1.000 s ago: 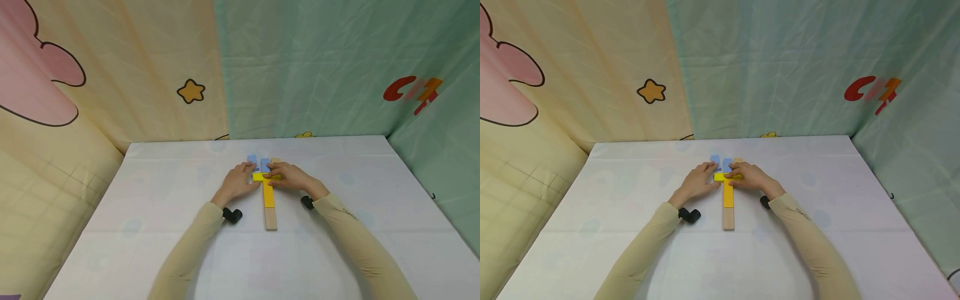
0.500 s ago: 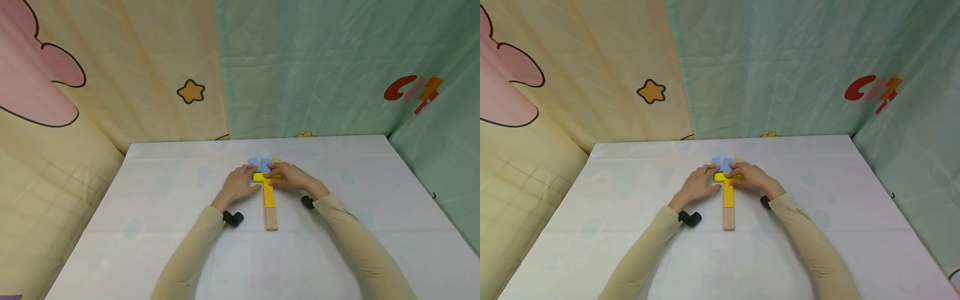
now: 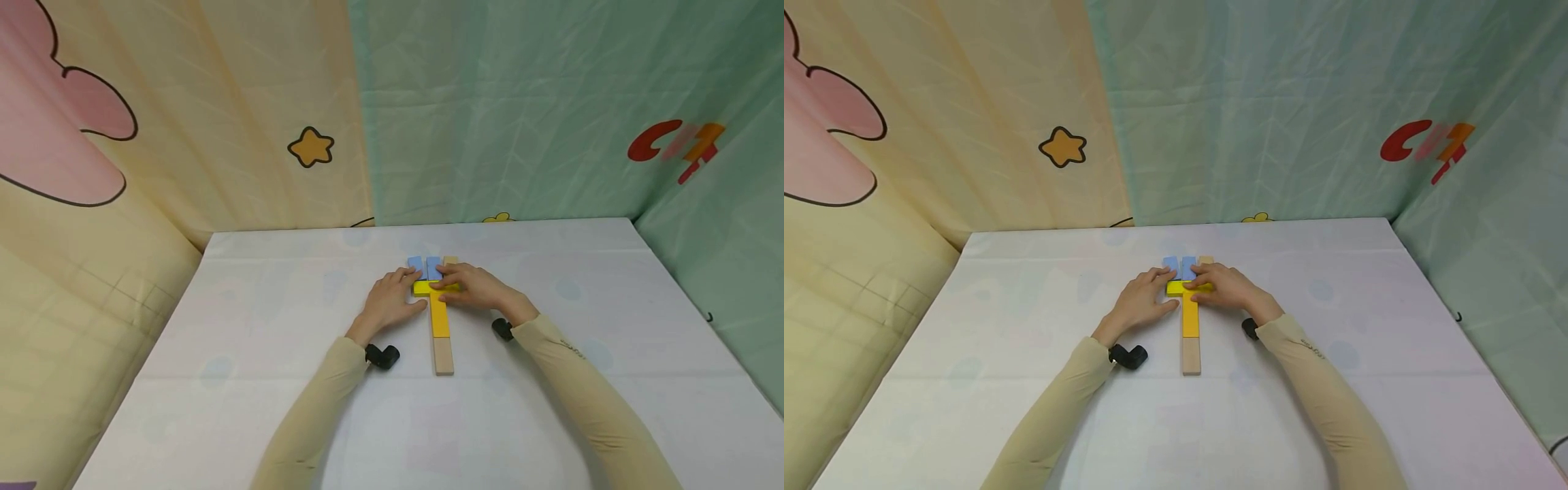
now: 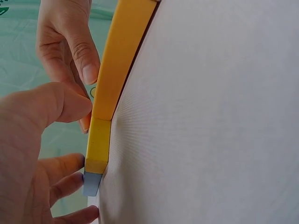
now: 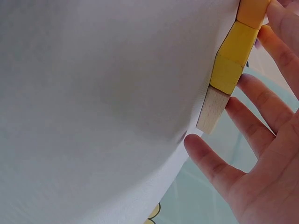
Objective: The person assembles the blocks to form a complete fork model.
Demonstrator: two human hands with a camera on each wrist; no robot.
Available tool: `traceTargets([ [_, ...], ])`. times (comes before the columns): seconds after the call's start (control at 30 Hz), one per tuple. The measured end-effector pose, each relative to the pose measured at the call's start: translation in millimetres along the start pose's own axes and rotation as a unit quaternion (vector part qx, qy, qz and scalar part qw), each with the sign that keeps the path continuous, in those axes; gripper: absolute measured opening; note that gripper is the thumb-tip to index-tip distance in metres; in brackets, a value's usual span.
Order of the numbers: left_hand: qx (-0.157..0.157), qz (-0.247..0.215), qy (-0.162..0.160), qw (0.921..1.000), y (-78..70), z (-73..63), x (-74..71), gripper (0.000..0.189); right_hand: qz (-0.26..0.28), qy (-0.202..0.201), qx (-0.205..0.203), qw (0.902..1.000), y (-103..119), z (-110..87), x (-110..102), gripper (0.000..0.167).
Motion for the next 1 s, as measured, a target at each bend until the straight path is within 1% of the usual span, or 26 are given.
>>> traceTargets([
  [0.5,0.006,0.007,0.001,1.0,-0.6,-0.6,-1.8,0.067,-0.001,-0.003,-0.008,1.0,0.6,0.4,0.7,0.039],
  [0.73,0.007,0.005,0.004,1.0,-1.8,0.2,-3.8,0.065,-0.007,0.002,0.002,1.0,1.4,-0.5,-0.3,0.041],
  [1.0,-0.003,-0.001,0.019,0.9998,-3.2,3.0,-6.1,0.061,-0.02,0.008,0.013,0.9997,0.0,0.5,0.1,0.041],
])
Point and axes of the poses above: each hand's wrist, its own z-axis towards the middle knuckle, its own x-axis out of the palm, y = z × x, the point moved 7 cm from there along z, towards the middle knuckle, and after that the axes turned 5 degrees about -y, right-handed, at the moved point
